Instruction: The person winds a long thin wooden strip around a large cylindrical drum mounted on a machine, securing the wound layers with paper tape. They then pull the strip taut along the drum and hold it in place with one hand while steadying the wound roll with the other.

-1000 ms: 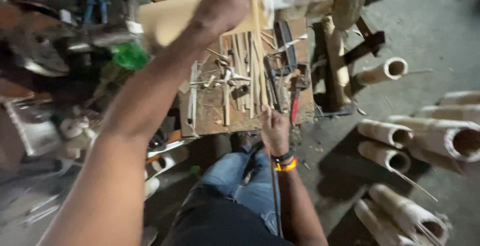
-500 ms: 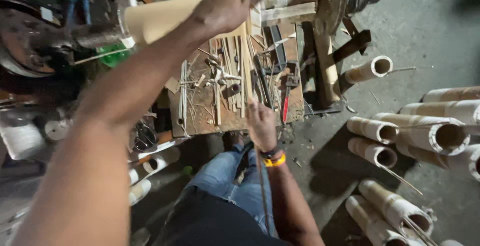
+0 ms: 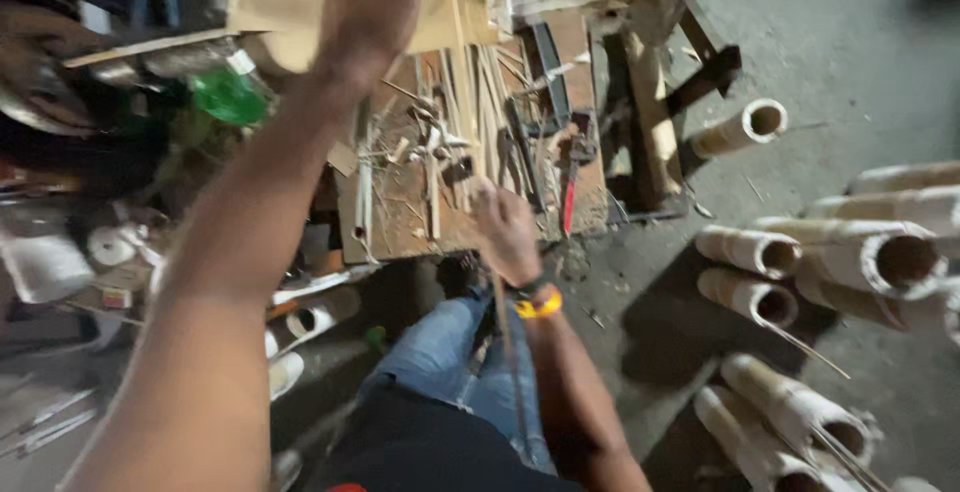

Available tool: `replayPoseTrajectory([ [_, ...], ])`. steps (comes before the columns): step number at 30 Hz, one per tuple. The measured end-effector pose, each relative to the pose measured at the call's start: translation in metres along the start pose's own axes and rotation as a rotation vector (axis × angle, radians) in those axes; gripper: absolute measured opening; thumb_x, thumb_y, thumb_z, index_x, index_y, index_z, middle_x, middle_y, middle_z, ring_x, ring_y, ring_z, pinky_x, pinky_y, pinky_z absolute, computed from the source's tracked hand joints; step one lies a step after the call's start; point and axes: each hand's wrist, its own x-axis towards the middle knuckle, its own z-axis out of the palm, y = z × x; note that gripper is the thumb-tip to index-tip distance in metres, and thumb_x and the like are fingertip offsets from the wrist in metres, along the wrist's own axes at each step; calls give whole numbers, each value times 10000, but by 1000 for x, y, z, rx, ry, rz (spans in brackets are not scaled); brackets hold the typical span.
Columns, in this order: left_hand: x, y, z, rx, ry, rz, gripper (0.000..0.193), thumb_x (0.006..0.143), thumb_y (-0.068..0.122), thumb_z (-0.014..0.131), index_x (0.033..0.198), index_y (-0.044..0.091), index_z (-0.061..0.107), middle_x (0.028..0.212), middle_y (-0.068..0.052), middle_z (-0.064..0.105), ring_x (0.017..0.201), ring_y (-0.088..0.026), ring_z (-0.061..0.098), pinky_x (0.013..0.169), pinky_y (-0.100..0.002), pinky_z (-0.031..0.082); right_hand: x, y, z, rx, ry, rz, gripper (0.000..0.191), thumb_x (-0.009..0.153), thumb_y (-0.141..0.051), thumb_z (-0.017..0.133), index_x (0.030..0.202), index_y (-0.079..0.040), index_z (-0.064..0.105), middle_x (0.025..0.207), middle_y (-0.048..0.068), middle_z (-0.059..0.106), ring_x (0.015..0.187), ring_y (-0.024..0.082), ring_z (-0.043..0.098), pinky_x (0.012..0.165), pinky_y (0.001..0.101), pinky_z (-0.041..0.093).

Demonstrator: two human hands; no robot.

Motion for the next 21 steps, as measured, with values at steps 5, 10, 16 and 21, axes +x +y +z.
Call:
replayPoseTrajectory([
  [5,-40,10,-33,-104,-145,-407,432,1116,404,406,850,105,571,603,-6,551,470,-129,542,420,-391,479,16,-21,-12,86,-14,138,467,1090,-340,507,695,-95,557,568,-70,436,493,51,384,432,278,296],
  [10,-74,-24,-35,-344,-94,-453,550,1156,521,387,781,136,505,602,20,499,456,-89,461,427,-307,464,44,-35,-2,-59,22,68,521,1107,-356,487,649,-107,505,545,-64,426,476,47,379,421,275,280],
  [16,-71,-34,11,-1452,166,-1023,501,1041,582,354,885,125,490,540,44,434,383,-86,369,329,-278,317,9,-36,-1,-66,6,7,518,1114,-354,446,671,-93,507,567,-56,436,517,61,382,471,277,301],
  [21,-69,-25,40,-1313,278,-1122,535,1068,590,322,890,114,492,556,56,443,398,-85,358,327,-283,328,-59,-31,-4,-49,78,178,518,1093,-353,483,668,-65,555,584,-44,466,555,58,394,482,279,302],
])
